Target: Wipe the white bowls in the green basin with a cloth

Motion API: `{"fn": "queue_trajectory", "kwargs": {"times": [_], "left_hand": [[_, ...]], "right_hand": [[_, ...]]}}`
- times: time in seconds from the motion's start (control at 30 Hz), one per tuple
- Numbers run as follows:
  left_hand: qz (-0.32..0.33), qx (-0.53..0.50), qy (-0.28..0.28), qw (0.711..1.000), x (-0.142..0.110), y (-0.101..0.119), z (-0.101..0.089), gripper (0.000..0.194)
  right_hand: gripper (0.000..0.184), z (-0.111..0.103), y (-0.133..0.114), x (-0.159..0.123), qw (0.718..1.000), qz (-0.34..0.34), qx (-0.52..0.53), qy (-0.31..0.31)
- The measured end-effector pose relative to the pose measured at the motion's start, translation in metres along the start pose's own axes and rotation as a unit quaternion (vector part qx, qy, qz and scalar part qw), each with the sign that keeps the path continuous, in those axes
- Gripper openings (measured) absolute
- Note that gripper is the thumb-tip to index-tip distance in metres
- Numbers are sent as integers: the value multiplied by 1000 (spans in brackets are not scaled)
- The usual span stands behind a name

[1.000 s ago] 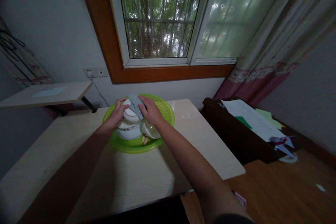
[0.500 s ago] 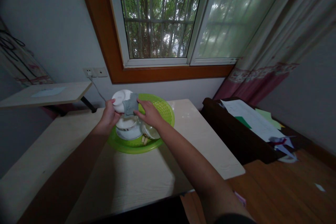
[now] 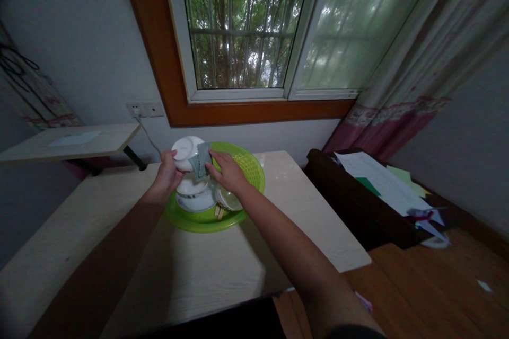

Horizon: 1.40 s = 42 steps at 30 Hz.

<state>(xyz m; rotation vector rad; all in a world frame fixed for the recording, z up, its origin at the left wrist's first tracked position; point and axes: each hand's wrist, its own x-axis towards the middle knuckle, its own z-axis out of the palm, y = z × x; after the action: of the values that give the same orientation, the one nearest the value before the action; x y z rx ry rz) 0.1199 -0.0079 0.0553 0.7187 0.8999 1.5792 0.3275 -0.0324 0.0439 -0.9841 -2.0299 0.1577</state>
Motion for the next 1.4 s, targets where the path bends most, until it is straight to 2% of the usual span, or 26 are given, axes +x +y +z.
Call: {"fn": "queue_trajectory", "kwargs": {"times": [0.1,0.2,0.37,0.47,0.67,0.87,0.97,1.07,1.17,1.3,1.4], "left_hand": [[49,62,9,997,-3,-4,1,39],[78,139,-18,987,-6,-8,-1,43],[182,261,-81,945,-9,-10,-5,48],[216,301,-103,923,-10,-10,-6,53],[276,383,-94,877,-14,-12,-2,71],[300,408,-107,856,-18,-14,0,89],[316,412,-123,846,-18,-16,-1,93],[336,426,-115,832,-19,-18,0,93],[349,428,-107,827,-21,-18,2,88],[353,415,-95,833,-22,-16,3,86],[345,391,-87,849,-22,-13,3,86]], "right_hand": [[58,3,5,0,999,32,26,6],[61,3,7,1,997,52,60,9],[59,0,7,1,994,51,94,30],[60,-2,5,1,995,41,87,32],[53,-10,-8,2,998,-42,42,14],[47,-15,-22,2,991,-133,-24,-16],[45,-15,-24,2,987,-150,-47,-21],[45,-13,-23,3,991,-127,-45,-4],[47,-11,-17,5,997,-70,-16,24],[50,-8,-5,5,998,1,45,54],[52,-4,2,4,995,36,73,62]]}}
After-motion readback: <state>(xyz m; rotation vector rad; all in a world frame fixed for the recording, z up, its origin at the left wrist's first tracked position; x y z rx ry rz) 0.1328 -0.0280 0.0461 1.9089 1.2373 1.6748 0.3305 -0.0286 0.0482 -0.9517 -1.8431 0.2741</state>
